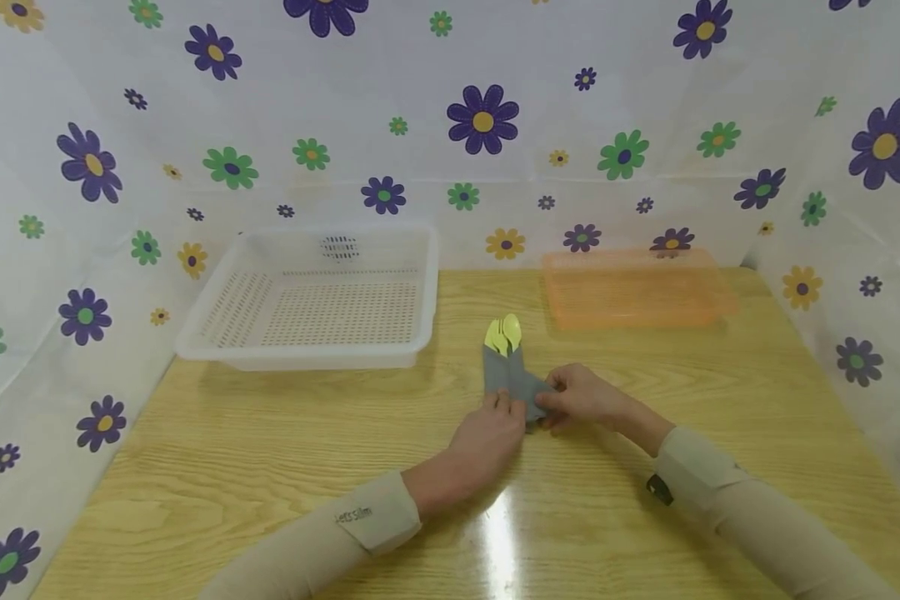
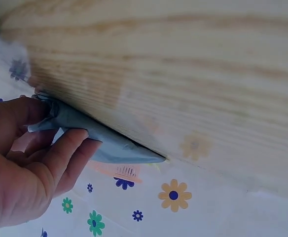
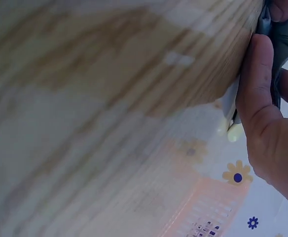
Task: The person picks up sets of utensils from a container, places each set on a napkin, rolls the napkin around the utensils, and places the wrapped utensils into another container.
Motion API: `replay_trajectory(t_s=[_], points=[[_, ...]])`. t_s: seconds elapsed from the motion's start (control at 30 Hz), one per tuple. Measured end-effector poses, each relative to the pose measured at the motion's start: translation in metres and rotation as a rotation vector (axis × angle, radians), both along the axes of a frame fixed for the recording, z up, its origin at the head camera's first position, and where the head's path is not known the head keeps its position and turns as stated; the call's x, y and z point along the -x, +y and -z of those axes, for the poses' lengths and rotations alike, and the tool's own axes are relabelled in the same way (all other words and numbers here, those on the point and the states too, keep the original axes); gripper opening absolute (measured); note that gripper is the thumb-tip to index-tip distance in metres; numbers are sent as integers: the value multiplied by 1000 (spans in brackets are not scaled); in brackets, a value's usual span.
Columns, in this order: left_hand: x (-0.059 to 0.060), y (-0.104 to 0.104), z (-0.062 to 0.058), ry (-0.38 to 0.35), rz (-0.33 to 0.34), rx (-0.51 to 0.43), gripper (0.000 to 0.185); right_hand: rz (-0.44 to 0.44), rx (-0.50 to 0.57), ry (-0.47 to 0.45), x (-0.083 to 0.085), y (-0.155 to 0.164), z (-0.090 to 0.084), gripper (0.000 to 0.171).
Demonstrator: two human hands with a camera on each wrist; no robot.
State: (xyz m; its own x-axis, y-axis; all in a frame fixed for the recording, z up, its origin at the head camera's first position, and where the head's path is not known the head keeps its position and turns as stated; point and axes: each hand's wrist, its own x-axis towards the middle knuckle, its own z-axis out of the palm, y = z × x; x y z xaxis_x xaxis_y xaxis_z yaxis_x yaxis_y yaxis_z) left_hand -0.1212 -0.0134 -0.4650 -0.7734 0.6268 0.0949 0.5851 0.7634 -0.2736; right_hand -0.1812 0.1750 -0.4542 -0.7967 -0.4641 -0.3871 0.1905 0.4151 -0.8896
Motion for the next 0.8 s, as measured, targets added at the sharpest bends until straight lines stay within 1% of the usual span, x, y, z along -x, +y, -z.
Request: replay_trajectory(t_s=[0.1, 0.2, 0.33, 0.4, 0.43, 0.53, 0.63, 0.7, 0.8], points=[[-1, -1, 3, 17, 19, -4, 9, 22, -41, 5, -1, -3, 2, 10], [-2, -2, 7, 68, 57, 2, 7, 29, -95, 33, -2, -6, 4, 10], [-4, -2, 12, 181, 133, 71, 8, 24, -135, 74, -4, -9, 6, 12], [-4, -1, 14, 233, 152, 87, 8, 33, -129, 64, -5, -8, 7, 15], [-5, -1, 15, 258, 160, 94, 9, 38, -124, 53, -6, -7, 6, 16], [-6, 1, 17, 296, 141, 51, 10, 26, -122, 33, -7, -5, 4, 19], [-7, 2, 16, 293, 120, 20, 10, 1, -130, 52, -8, -6, 0, 17], [-7, 3, 14, 263, 109, 8, 9, 1, -135, 61, -9, -8, -2, 15], [-6, 2, 9, 134, 94, 14, 10, 37, -124, 49, -12, -9, -2, 15]])
